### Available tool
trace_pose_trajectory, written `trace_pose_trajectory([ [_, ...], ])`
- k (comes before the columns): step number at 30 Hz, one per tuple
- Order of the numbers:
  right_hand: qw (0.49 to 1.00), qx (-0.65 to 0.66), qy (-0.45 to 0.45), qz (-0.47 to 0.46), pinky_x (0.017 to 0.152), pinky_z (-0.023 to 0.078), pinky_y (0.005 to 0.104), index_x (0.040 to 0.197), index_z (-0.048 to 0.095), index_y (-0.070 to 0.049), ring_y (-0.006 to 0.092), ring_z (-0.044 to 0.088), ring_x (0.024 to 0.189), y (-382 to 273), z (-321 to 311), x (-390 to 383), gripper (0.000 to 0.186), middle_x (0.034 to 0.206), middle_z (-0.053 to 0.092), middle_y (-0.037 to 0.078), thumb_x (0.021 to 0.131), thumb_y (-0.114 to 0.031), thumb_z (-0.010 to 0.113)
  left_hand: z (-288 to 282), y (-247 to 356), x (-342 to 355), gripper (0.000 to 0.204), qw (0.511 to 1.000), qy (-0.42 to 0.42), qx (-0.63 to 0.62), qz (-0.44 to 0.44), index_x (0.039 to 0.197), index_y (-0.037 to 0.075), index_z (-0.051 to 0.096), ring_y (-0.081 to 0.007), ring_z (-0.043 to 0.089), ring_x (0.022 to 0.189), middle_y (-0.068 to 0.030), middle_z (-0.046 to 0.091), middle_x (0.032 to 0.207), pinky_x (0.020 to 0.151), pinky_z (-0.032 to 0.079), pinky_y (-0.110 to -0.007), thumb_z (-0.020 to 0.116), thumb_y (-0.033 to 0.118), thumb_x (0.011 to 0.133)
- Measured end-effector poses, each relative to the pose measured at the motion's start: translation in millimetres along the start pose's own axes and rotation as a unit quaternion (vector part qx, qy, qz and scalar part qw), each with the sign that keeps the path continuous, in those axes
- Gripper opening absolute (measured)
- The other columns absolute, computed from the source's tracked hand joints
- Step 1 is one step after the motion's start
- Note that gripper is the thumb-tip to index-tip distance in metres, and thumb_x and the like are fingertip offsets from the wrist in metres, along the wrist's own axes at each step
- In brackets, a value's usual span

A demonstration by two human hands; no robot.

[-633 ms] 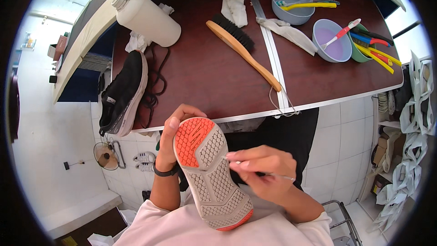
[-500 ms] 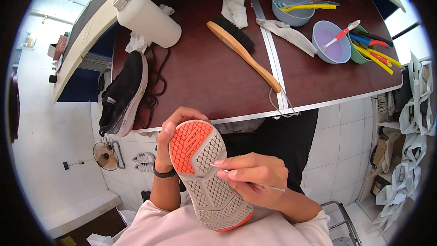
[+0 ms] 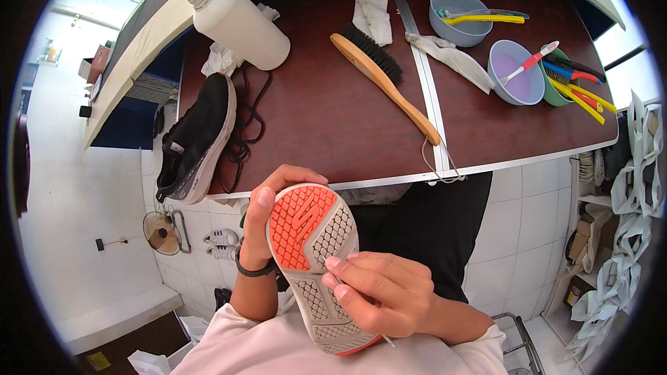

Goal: Removing debris from a sneaker sole using a pick tool.

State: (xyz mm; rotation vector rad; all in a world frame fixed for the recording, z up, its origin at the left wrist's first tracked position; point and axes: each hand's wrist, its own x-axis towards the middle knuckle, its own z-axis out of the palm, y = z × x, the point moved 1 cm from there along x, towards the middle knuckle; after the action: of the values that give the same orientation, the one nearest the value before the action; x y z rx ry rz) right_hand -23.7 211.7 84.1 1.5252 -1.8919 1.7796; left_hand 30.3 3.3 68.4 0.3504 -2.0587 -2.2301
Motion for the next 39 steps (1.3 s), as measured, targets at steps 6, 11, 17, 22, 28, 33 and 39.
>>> trace_pose_trajectory([
  [6,0.997,-0.045,0.039,-0.040,0.063,0.064,0.0325,0.093,0.057,-0.004,0.0233,0.073,0.074,-2.8,7.9,-2.1,0.030,0.095,0.074,0.019,0.077,-0.004,0.082,3.8,6.9,-1.2,0.069,1.000,-0.011,0.004,0.013,0.119,-0.007,0.059,-0.0227,0.069,0.091,-0.0179,0.072,0.100,0.081,0.053,-0.032,0.032,0.055,0.103],
  [11,0.995,-0.076,0.048,-0.042,0.061,0.063,0.0319,0.094,0.056,-0.004,0.0234,0.073,0.072,-5.4,9.9,-0.9,0.032,0.093,0.074,0.018,0.076,-0.001,0.082,6.5,9.2,-1.5,0.069,1.000,-0.017,0.017,0.016,0.119,-0.007,0.059,-0.0234,0.070,0.091,-0.0181,0.071,0.100,0.081,0.053,-0.032,0.032,0.055,0.103],
  [17,0.935,0.276,0.086,0.205,0.063,0.063,0.0317,0.097,0.056,-0.003,0.0244,0.076,0.083,10.4,3.1,-3.6,0.030,0.095,0.073,0.022,0.082,0.012,0.076,6.0,5.0,-0.4,0.071,0.999,-0.026,0.010,0.032,0.119,-0.007,0.059,-0.0240,0.070,0.091,-0.0183,0.071,0.100,0.081,0.054,-0.033,0.033,0.057,0.102],
  [22,0.887,0.369,0.117,0.253,0.070,0.065,0.0317,0.098,0.050,-0.002,0.0269,0.076,0.088,17.3,0.2,-6.5,0.029,0.091,0.072,0.026,0.086,0.011,0.073,7.4,0.0,2.1,0.073,0.999,-0.040,-0.007,0.025,0.118,-0.007,0.060,-0.0235,0.069,0.091,-0.0179,0.071,0.100,0.082,0.053,-0.033,0.035,0.060,0.101],
  [28,0.941,0.263,0.102,0.189,0.064,0.063,0.0287,0.100,0.053,-0.004,0.0244,0.076,0.080,11.7,-2.5,-11.1,0.032,0.090,0.073,0.022,0.083,0.010,0.077,8.6,0.8,2.4,0.074,0.999,-0.034,-0.014,0.008,0.119,-0.007,0.060,-0.0230,0.069,0.092,-0.0177,0.071,0.100,0.082,0.053,-0.033,0.036,0.061,0.100],
  [33,0.971,0.172,0.080,0.142,0.053,0.056,0.0256,0.101,0.055,-0.008,0.0194,0.074,0.068,8.9,0.7,-8.4,0.036,0.088,0.075,0.017,0.080,0.006,0.081,7.8,0.6,2.0,0.074,0.999,-0.031,-0.010,0.006,0.119,-0.008,0.059,-0.0228,0.069,0.092,-0.0183,0.071,0.101,0.082,0.053,-0.032,0.037,0.060,0.100],
  [39,0.961,0.200,0.100,0.164,0.055,0.056,0.0254,0.100,0.055,-0.007,0.0185,0.074,0.070,9.4,4.3,-14.0,0.035,0.088,0.075,0.018,0.080,0.007,0.081,7.5,-1.2,0.7,0.074,0.999,-0.029,-0.011,0.011,0.118,-0.008,0.059,-0.0228,0.069,0.092,-0.0184,0.071,0.101,0.082,0.053,-0.032,0.037,0.059,0.099],
])
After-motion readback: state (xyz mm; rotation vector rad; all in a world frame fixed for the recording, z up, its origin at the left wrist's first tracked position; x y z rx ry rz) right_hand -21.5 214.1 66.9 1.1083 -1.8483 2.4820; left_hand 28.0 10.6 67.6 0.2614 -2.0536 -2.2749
